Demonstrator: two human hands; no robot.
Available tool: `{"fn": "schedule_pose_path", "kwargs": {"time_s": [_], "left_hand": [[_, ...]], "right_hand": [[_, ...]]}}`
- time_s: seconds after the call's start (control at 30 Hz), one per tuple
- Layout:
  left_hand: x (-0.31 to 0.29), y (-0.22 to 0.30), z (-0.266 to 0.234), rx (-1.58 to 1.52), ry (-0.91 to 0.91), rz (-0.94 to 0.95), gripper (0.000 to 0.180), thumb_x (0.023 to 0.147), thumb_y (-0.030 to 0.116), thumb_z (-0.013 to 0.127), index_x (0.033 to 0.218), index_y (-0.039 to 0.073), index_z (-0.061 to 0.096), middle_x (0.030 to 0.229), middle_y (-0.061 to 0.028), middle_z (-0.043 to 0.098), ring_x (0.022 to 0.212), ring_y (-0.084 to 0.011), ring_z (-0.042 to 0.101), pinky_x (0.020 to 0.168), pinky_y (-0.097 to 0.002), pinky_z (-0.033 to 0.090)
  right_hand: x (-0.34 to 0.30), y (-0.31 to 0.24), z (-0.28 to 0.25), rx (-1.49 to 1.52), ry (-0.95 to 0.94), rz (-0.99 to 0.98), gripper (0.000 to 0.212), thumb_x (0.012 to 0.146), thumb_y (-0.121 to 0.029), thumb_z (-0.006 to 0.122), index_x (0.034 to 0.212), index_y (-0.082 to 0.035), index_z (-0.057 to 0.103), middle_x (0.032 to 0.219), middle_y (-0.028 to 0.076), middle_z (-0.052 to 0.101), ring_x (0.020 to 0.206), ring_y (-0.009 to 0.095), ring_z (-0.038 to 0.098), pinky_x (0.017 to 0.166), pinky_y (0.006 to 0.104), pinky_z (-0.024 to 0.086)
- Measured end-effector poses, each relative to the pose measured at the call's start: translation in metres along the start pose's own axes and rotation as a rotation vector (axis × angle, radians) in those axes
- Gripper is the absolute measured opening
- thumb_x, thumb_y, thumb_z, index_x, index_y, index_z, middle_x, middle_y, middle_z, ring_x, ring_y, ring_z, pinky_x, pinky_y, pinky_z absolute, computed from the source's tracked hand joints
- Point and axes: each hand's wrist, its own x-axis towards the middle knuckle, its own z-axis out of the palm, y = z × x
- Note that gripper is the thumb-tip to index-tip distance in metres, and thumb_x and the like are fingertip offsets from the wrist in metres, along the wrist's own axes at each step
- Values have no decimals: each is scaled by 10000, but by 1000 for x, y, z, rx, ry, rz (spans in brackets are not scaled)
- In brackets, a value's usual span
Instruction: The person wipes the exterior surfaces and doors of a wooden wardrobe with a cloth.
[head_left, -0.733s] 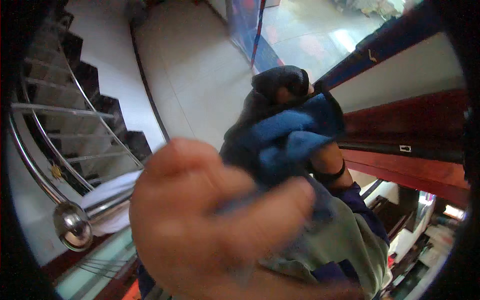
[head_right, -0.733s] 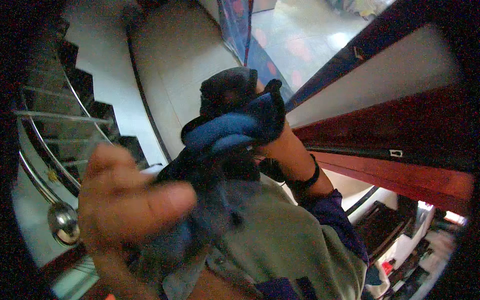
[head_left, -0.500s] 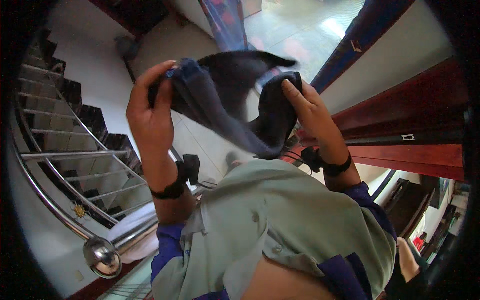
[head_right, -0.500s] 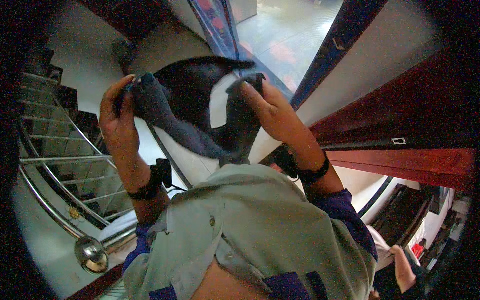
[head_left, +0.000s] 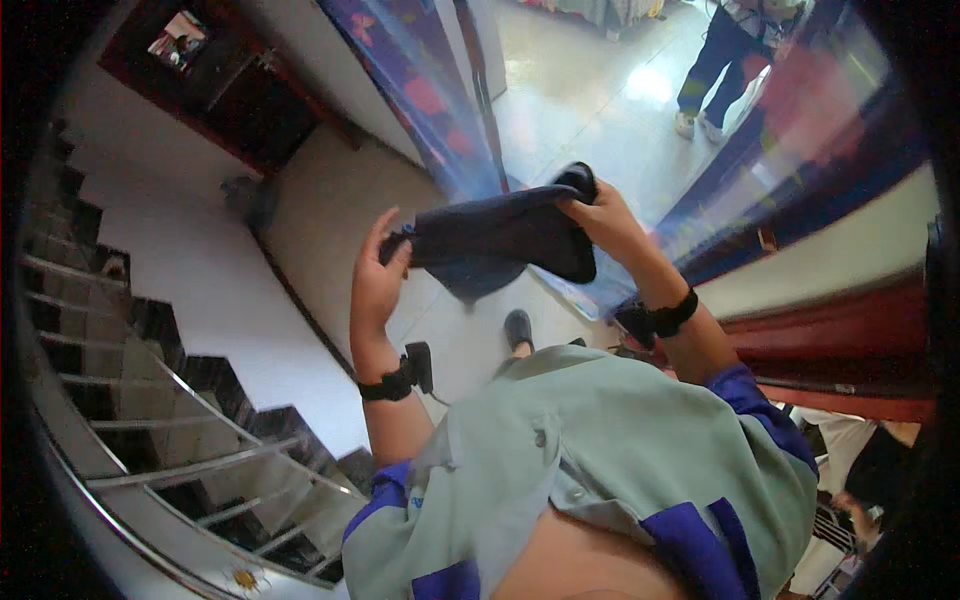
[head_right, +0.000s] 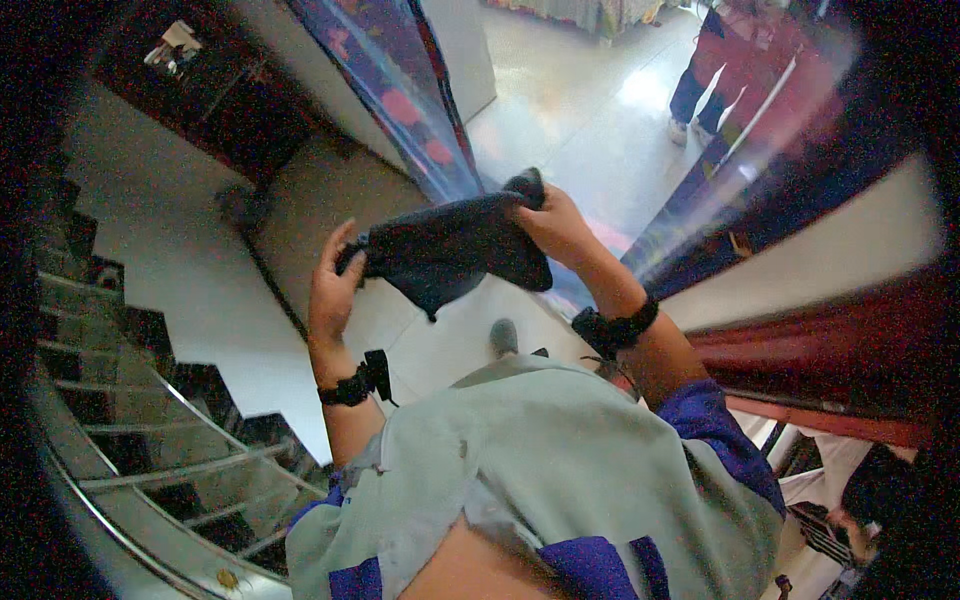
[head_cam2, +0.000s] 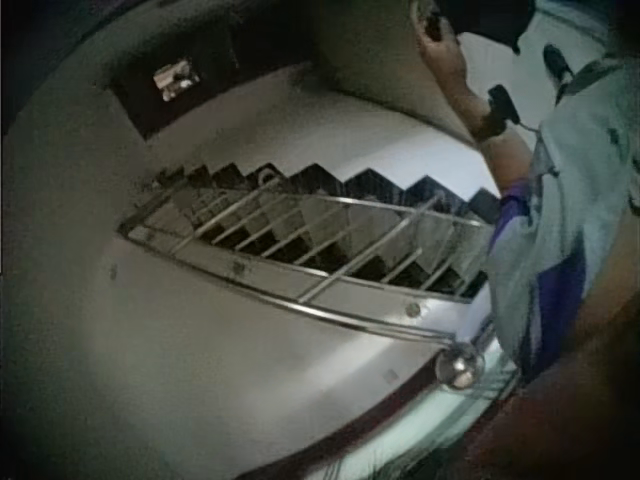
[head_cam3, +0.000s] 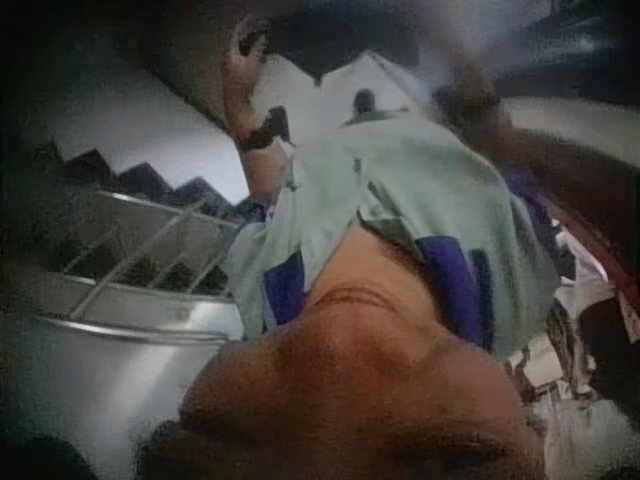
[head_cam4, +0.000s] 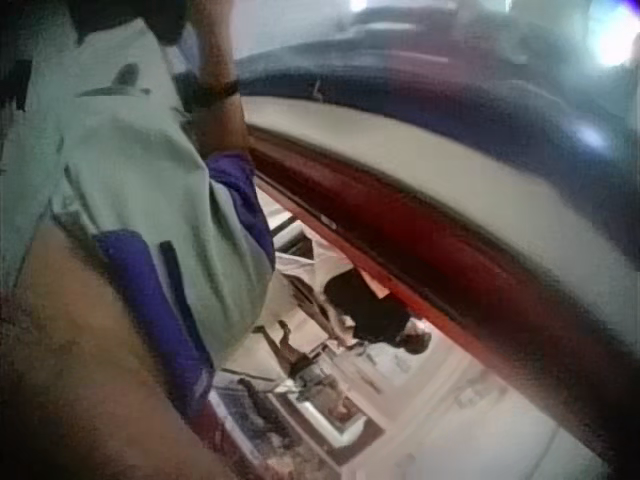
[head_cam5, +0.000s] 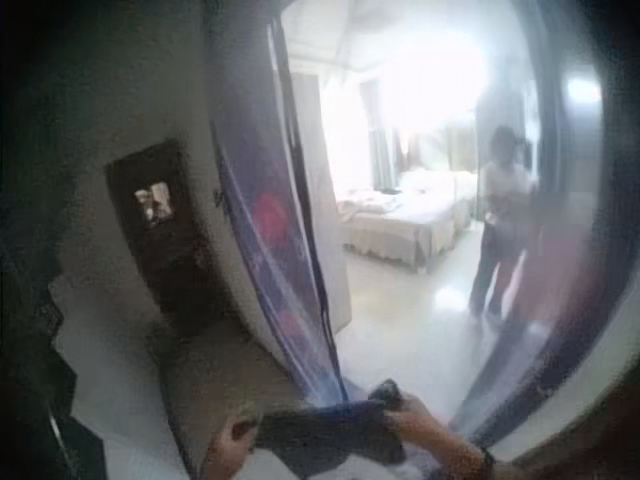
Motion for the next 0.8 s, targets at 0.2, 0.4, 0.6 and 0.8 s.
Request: {"fn": "schedule_pose_path", "kwargs": {"time_s": [0.2,0.4,0.6,0.8], "left_hand": [[77,-17,52,187,-465,75,475,771,123,645,1208,44,475,1083,-109,576,901,-185,566,757,-306,461],[165,-29,101,61,-899,-41,349,790,255,651,1009,1,554,914,-123,616,824,-212,570,747,-335,467],[240,33,177,286,-825,625,245,776,259,586,915,57,576,871,-168,616,824,-334,588,728,-397,468],[337,74,250,569,-1195,893,257,845,304,500,1016,129,581,1017,-119,605,972,-259,543,889,-370,377]], "right_hand": [[137,-4,42,13,-45,-177,213,788,-123,608,956,2,569,872,67,620,816,158,564,748,310,460],[221,-8,5,-116,-128,-146,193,766,-79,575,941,2,579,848,67,626,795,162,565,759,320,456],[257,-10,-52,-357,232,-214,181,816,-108,557,956,2,589,843,83,632,774,154,573,711,321,467],[287,-38,-105,-683,48,-90,198,800,-67,532,968,21,587,870,111,640,789,194,590,742,331,469]]}}
